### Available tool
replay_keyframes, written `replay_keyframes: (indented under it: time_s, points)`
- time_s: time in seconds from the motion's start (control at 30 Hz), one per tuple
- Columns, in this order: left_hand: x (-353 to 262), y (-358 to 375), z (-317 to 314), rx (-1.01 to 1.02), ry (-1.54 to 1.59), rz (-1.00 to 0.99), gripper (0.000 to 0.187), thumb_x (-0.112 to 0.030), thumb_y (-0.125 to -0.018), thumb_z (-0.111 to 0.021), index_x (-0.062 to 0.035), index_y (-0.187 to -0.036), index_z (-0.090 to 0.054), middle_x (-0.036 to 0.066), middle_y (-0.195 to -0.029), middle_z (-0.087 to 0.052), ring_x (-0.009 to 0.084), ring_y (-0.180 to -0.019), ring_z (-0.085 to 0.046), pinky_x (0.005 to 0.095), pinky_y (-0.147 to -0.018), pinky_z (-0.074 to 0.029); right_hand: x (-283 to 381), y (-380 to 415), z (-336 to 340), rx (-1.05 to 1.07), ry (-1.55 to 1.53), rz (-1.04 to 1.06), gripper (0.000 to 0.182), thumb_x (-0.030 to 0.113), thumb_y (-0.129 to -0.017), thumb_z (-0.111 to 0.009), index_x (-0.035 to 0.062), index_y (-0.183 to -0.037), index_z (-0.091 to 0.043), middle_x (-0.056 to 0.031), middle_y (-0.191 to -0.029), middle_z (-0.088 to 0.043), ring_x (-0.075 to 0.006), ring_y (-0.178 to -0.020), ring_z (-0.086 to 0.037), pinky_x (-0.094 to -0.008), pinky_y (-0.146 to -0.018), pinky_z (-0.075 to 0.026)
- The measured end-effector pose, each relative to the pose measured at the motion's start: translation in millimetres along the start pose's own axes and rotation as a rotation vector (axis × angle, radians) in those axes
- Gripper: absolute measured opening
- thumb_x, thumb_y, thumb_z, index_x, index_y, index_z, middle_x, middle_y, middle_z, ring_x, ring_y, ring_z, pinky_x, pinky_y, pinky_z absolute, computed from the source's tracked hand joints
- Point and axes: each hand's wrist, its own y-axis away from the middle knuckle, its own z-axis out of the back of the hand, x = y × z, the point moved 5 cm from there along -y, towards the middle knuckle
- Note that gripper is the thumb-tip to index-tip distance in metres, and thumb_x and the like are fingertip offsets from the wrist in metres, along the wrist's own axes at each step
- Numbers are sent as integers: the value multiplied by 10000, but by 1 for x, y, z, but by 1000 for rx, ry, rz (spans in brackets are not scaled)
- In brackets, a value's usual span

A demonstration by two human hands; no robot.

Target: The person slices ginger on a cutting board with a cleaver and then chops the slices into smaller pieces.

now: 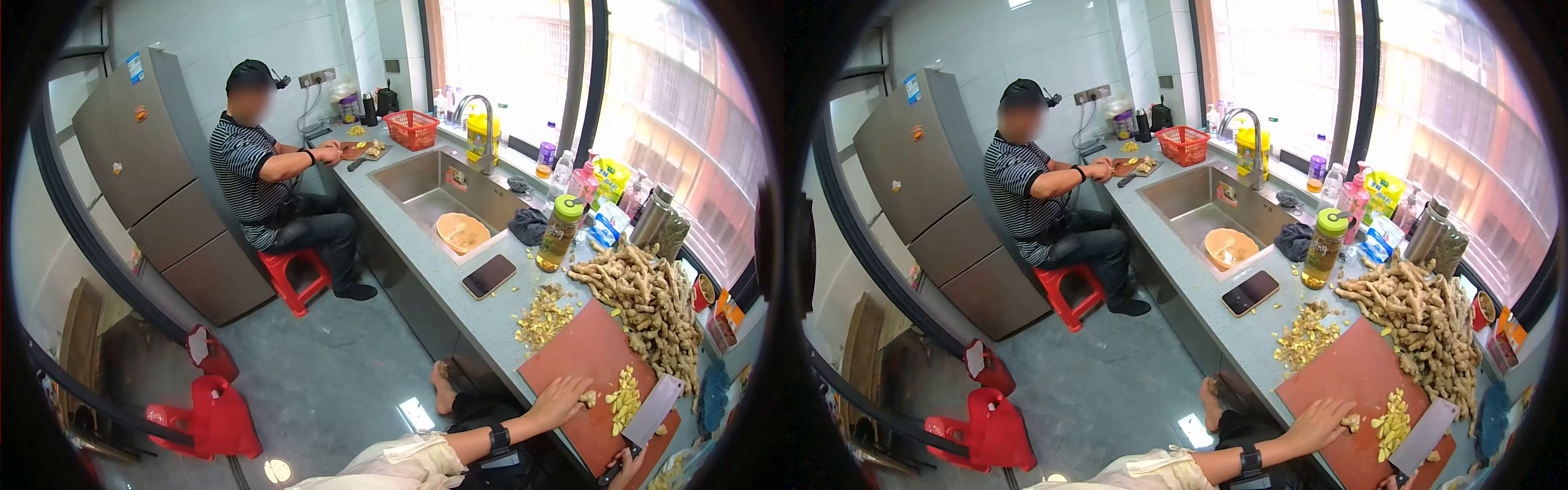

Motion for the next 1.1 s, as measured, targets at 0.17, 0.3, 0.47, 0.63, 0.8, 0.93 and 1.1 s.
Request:
replay_keyframes:
  time_s: [0.17, 0.3, 0.47, 0.63, 0.8, 0.93, 1.1]
  points:
    - [0, -1, -2, 31, 19, 25, 605, -180, -896, -714, -38, -1437, -483, 143, -1305, -581, 323, -1189, -557, 427, -1014, -451, -9, -5, 6, 6, 14, 7, 508, 77, -962, -676, 9, -1426, -479, -65, -816, -620, -155, -586, -588, -275, -542, -477]
    - [1, 0, -4, 26, 8, 20, 615, -181, -892, -717, -39, -1441, -481, 140, -1306, -581, 324, -1188, -558, 426, -1017, -451, 0, -2, 2, 12, 17, 18, 517, 79, -960, -682, 11, -1430, -477, -65, -815, -620, -154, -589, -590, -270, -552, -482]
    - [3, -1, -7, 18, 4, 6, 619, -198, -891, -723, -45, -1442, -486, 140, -1315, -583, 326, -1198, -560, 432, -1016, -453, -58, -27, 36, -22, -7, 59, 630, 106, -968, -645, 7, -1523, -364, -66, -769, -582, -138, -538, -554, -252, -493, -465]
    - [2, 1, -5, -31, -18, -18, 579, -197, -876, -746, -69, -1397, -528, 151, -1324, -611, 340, -1218, -584, 463, -1004, -462, -47, -14, 24, -74, -55, 71, 696, 139, -961, -628, -18, -1559, -307, -72, -726, -548, -136, -501, -529, -257, -441, -451]
    - [-3, -9, 11, -25, 95, -36, 426, -156, -837, -755, -79, -1241, -640, 138, -1220, -662, 337, -1179, -603, 475, -984, -460, 1, 4, -14, -73, -117, 13, 428, 121, -955, -663, 50, -1348, -509, -34, -774, -564, -99, -582, -548, -243, -481, -461]
    - [-14, -14, 22, -34, 71, -86, 317, -143, -821, -789, -93, -1110, -671, 110, -1100, -695, 344, -1063, -628, 457, -879, -467, 5, 8, -12, -59, -64, 12, 338, 140, -952, -667, 29, -1251, -556, -53, -764, -600, -115, -561, -577, -257, -522, -485]
    - [-10, -11, 14, -2, 33, -69, 256, -144, -850, -775, -109, -1086, -682, 58, -1077, -703, 292, -1038, -630, 417, -896, -449, 23, 15, -21, -69, -127, -4, 288, 86, -964, -628, 12, -1233, -558, -62, -808, -616, -124, -607, -596, -264, -580, -522]
